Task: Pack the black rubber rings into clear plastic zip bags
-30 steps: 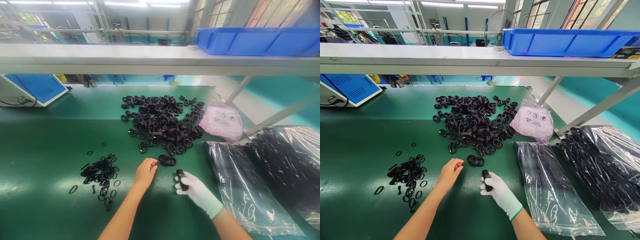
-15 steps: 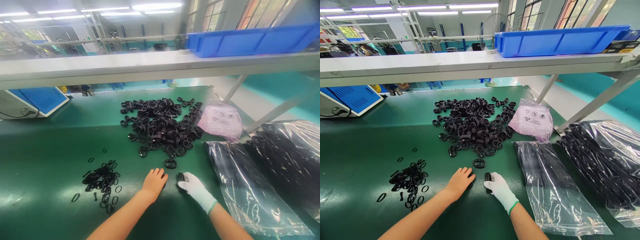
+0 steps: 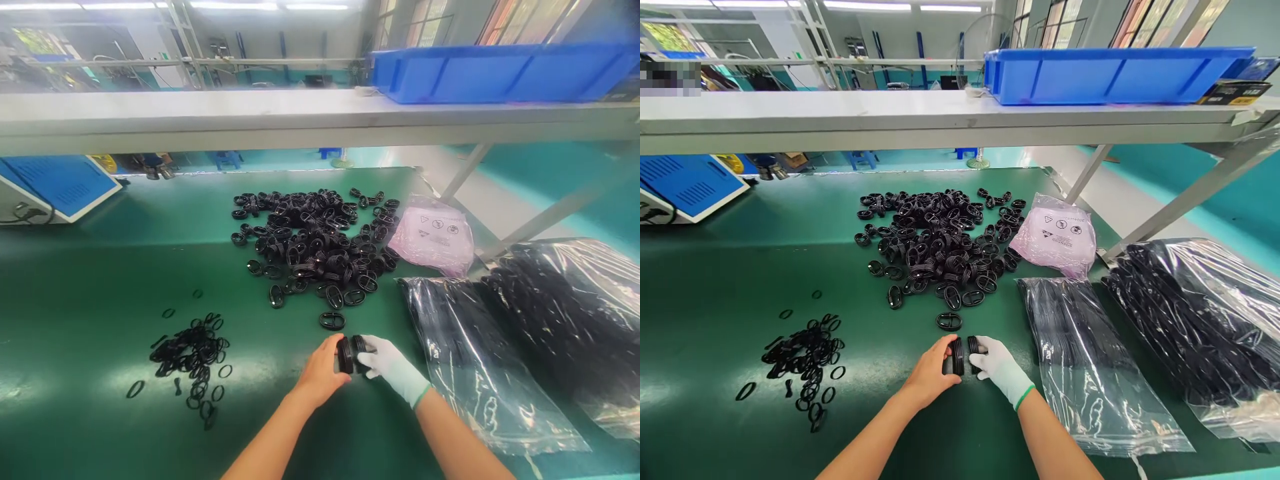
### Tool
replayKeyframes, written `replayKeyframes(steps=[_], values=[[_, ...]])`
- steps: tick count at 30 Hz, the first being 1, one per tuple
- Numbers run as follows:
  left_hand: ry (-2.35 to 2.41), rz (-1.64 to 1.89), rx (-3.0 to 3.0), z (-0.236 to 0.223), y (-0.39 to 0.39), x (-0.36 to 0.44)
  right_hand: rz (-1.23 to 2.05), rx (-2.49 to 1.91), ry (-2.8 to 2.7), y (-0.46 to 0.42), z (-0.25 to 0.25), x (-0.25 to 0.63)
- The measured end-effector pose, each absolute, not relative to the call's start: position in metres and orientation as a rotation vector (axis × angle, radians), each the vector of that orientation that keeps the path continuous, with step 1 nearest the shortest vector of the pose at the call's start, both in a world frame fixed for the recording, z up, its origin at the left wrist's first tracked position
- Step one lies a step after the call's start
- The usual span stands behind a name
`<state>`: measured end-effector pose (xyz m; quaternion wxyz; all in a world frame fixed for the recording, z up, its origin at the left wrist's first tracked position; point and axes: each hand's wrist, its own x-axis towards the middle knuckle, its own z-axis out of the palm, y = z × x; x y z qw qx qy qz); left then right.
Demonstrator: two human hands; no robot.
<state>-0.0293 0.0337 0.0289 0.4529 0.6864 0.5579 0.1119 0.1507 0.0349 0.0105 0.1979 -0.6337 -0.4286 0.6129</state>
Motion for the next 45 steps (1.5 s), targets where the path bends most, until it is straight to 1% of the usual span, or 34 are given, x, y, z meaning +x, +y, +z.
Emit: replayKeyframes(steps=[3,6,10,12,14,17,19,22,28,32,34,39,45], values=[[1.332,0.339,1.651,0.017,0.029,-0.019,1.735,-1.718,-1.234,0.034,0.014,0.150],[1.325,0.339,1.671,0.010,0.028,-0.014,1.701,-1.754,-1.300,0.033,0.015,0.145],[1.324,0.296,1.718,0.015,0.032,-0.021,1.489,-1.935,-1.369,0.032,0.010,0.135],[1.437,0.286,1.753,0.021,0.040,-0.022,1.397,-2.020,-1.389,0.032,0.006,0.130],[1.677,0.254,1.744,0.028,0.056,-0.017,1.363,-2.072,-1.410,0.032,0.004,0.128],[1.943,0.058,1.707,0.034,0.087,-0.001,1.347,-2.105,-1.451,0.032,0.002,0.129],[1.930,-0.060,1.763,0.037,0.104,0.007,1.336,-2.110,-1.479,0.031,0.001,0.130],[1.831,-0.103,1.886,0.042,0.110,-0.003,1.326,-2.112,-1.497,0.030,0.002,0.129],[1.494,-0.188,2.135,0.050,0.075,-0.042,1.292,-2.123,-1.474,0.032,0.008,0.126],[1.552,-0.223,2.141,0.045,0.062,-0.037,1.264,-2.126,-1.472,0.031,0.006,0.124],[1.547,-0.156,2.099,0.041,0.057,-0.036,1.261,-2.122,-1.476,0.030,0.004,0.124],[1.367,0.311,1.769,0.022,0.036,-0.042,1.280,-2.069,-1.498,0.028,0.000,0.127],[1.321,0.409,1.712,-0.002,0.022,-0.038,1.295,-2.095,-1.528,0.027,0.008,0.127]])
